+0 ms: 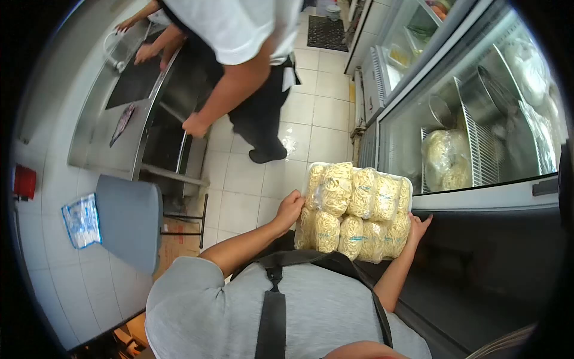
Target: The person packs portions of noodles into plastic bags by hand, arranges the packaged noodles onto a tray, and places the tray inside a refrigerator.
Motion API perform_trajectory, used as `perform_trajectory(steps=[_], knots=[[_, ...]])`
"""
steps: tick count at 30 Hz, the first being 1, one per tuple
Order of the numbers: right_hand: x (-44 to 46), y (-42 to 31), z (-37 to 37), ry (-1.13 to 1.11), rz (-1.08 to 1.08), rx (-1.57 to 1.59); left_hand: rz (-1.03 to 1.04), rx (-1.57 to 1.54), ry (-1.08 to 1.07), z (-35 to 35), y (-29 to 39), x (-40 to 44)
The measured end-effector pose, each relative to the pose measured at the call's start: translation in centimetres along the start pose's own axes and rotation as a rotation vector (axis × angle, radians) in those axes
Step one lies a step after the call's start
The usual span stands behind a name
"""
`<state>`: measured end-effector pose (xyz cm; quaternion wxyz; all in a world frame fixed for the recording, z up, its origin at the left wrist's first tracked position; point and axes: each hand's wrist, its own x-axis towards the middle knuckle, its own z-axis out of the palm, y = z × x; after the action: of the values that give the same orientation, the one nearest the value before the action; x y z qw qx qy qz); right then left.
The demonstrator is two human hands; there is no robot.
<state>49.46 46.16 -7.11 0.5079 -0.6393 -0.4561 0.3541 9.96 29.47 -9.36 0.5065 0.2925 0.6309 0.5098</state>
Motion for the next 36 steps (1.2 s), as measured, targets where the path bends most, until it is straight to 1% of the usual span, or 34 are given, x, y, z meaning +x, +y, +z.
perform_trajectory(steps=[1,2,3,4,5,7,11,14,16,17,18,20,22,23,24,29,31,32,33,35,36], knots=[[-2.6,-1.1,0.4,0.023,-0.006,0.007,0.047,0.012,0.004,-2.4,-0.1,-1.4],[-5.5,-2.5,1.1,0.016,-0.007,-0.065,0.062,0.017,-0.012,-5.2,-0.1,-3.1],[-7.9,-3.8,1.7,0.006,-0.009,-0.137,0.007,-0.04,-0.005,-7.7,0.5,-5.0],[-9.8,-4.4,2.3,0.015,-0.021,-0.122,-0.046,-0.096,0.007,-10.1,1.3,-6.6],[-11.3,-4.2,2.6,0.044,-0.01,-0.12,-0.031,-0.086,0.008,-12.7,1.9,-7.9],[-11.8,-3.8,3.5,0.067,0.004,-0.111,0.019,-0.082,0.021,-13.1,2.1,-7.9],[-13.0,-3.3,3.5,0.104,-0.098,0.077,-0.003,-0.129,-0.015,-13.5,3.4,-8.4],[-12.2,-2.3,2.6,0.064,0.013,-0.002,0.027,-0.06,0.022,-12.9,3.0,-7.6],[-11.1,-1.4,1.8,-0.098,-0.073,0.078,0.038,-0.034,0.019,-12.5,2.2,-6.9],[-11.2,-0.9,1.2,-0.095,-0.068,0.075,0.037,-0.016,0.024,-12.5,1.6,-7.1],[-13.4,-4.0,2.0,-0.065,-0.033,0.079,0.032,-0.012,0.022,-12.7,1.2,-7.4],[-14.4,-7.0,3.8,-0.035,-0.002,0.091,0.058,-0.058,0.052,-12.6,2.0,-6.9],[-14.0,-6.7,4.9,0.158,-0.051,0.074,0.06,-0.088,0.053,-12.5,3.1,-7.2],[-14.2,-6.7,5.1,0.157,-0.054,0.08,0.061,-0.121,0.059,-12.6,3.6,-7.4],[-14.7,-6.8,5.1,0.178,-0.051,0.008,0.066,-0.119,0.064,-12.7,3.5,-7.5],[-13.6,-5.2,4.9,0.18,-0.079,-0.1,0.067,-0.085,0.045,-13.2,3.5,-7.1],[-13.7,-6.9,5.2,0.247,-0.067,-0.257,0.07,-0.077,0.043,-13.2,2.4,-7.3],[-14.2,-7.9,5.1,0.226,-0.036,-0.232,0.074,-0.063,0.035,-13.4,2.2,-7.0],[-13.6,-7.3,5.0,0.223,-0.046,-0.233,0.08,-0.072,0.039,-13.3,2.5,-7.2],[-12.9,-5.8,4.6,0.226,-0.029,-0.312,0.042,-0.116,0.056,-12.9,3.4,-7.9],[-13.0,-6.0,4.7,0.218,-0.017,-0.354,0.042,-0.12,0.07,-13.0,2.8,-8.1]])
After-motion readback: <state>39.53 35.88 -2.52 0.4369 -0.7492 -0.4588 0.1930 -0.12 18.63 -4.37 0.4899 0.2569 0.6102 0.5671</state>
